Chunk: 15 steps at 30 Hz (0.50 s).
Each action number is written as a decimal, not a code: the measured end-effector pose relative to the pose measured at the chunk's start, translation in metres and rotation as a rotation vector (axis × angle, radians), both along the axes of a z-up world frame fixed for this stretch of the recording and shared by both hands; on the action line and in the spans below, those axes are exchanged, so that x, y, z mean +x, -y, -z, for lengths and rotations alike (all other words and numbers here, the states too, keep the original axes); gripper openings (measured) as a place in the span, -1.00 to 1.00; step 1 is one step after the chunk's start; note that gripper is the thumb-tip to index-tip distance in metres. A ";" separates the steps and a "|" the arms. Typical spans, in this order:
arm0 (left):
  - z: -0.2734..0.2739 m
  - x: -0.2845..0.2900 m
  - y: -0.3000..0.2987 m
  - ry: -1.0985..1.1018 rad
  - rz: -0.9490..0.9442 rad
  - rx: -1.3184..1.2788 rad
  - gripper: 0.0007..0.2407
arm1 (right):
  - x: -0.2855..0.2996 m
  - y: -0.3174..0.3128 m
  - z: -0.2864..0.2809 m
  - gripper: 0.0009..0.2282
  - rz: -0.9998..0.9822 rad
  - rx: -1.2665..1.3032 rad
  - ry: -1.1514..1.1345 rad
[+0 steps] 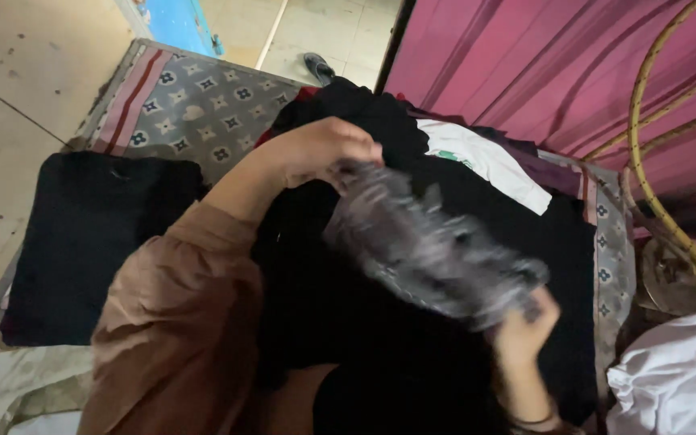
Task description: The person folds several pieces of clothing, including a black shirt and a plaid shirt, on a bed. They smooth out the garments, fold the sleeves and sides, and stack the folded items neatly on the bed.
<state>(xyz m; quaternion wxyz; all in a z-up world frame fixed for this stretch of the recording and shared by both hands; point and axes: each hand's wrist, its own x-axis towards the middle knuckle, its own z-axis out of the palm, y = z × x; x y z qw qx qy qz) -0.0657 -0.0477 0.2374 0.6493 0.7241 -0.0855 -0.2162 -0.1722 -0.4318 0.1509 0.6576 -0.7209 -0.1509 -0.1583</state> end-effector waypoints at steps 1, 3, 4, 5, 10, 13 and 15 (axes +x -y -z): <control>-0.016 -0.004 -0.001 -0.215 -0.054 -0.131 -0.74 | 0.008 -0.005 -0.021 -0.80 0.054 0.233 -0.135; -0.007 -0.006 -0.002 -0.214 -0.117 -0.206 -0.76 | 0.044 0.023 0.030 -0.84 0.022 0.293 -0.259; -0.001 -0.007 0.000 -0.218 -0.178 -0.285 -0.78 | 0.061 0.038 0.054 -0.87 -0.010 0.348 -0.388; 0.063 0.011 -0.006 -0.211 -0.174 -0.287 -0.78 | 0.078 0.049 0.097 -0.87 -0.008 0.347 -0.380; 0.273 0.000 0.003 0.062 -0.368 0.391 -0.63 | 0.084 0.046 0.185 -0.82 0.080 0.016 -0.676; 0.321 -0.061 0.031 0.070 -0.533 0.496 -0.60 | 0.067 0.044 0.192 -0.81 0.171 0.009 -0.763; 0.307 -0.092 0.055 0.054 -0.594 0.499 -0.60 | 0.059 0.035 0.187 -0.79 0.202 -0.103 -0.721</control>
